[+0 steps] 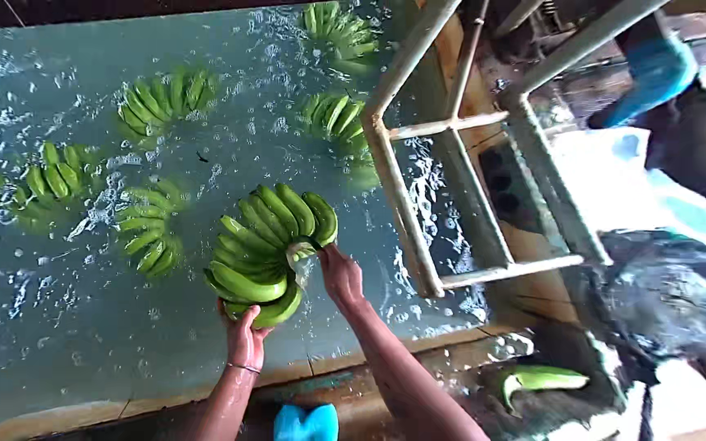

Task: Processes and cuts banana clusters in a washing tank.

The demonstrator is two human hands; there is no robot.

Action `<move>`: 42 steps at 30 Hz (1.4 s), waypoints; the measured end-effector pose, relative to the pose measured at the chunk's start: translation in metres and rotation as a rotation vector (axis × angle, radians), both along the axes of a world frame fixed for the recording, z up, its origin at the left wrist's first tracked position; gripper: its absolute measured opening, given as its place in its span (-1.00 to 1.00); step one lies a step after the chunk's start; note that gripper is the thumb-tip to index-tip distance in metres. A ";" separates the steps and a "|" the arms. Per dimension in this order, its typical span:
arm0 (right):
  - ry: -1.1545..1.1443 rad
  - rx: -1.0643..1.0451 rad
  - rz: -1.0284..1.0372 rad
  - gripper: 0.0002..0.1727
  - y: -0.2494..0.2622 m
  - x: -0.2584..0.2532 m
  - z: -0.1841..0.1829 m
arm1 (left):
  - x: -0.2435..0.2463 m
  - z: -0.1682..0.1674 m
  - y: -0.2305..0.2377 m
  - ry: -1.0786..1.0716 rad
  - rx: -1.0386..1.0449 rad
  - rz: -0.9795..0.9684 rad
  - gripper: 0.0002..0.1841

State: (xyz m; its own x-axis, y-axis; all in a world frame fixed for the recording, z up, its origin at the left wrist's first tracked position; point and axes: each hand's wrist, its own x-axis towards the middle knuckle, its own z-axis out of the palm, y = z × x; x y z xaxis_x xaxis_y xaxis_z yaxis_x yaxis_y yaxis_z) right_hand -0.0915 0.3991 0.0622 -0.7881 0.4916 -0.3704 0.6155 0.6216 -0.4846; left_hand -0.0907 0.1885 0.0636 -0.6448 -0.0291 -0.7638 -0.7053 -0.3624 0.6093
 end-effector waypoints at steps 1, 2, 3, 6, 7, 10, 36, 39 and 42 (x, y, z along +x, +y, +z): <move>-0.037 -0.008 0.001 -0.57 -0.008 -0.006 -0.006 | 0.003 0.003 0.005 -0.016 -0.008 0.013 -0.06; -0.077 -0.051 -0.012 -0.56 -0.015 -0.007 -0.014 | 0.007 0.004 0.009 -0.030 -0.013 0.020 -0.06; -0.111 -0.121 -0.021 -0.56 -0.017 -0.003 -0.021 | 0.011 0.002 0.012 -0.036 -0.015 0.024 -0.06; -0.149 -0.356 0.012 -0.55 -0.008 0.016 -0.026 | 0.021 -0.009 0.008 -0.006 0.002 0.021 -0.02; -0.163 -0.304 0.027 -0.54 -0.004 0.017 -0.021 | 0.025 -0.010 0.007 0.001 0.009 0.023 -0.01; -0.090 -0.202 0.000 -0.54 -0.008 0.023 -0.035 | 0.039 -0.009 0.013 0.003 0.012 0.043 0.03; -0.269 -0.204 0.629 -0.55 -0.042 -0.022 0.016 | 0.007 -0.107 -0.162 0.046 -0.704 -0.741 -0.38; -0.104 -0.267 0.489 -0.57 -0.036 0.080 0.085 | 0.018 -0.101 -0.177 0.084 -0.558 -0.696 -0.40; 0.089 -0.235 0.226 -0.54 -0.043 0.216 0.154 | 0.015 -0.082 -0.172 0.112 -0.521 -0.791 -0.32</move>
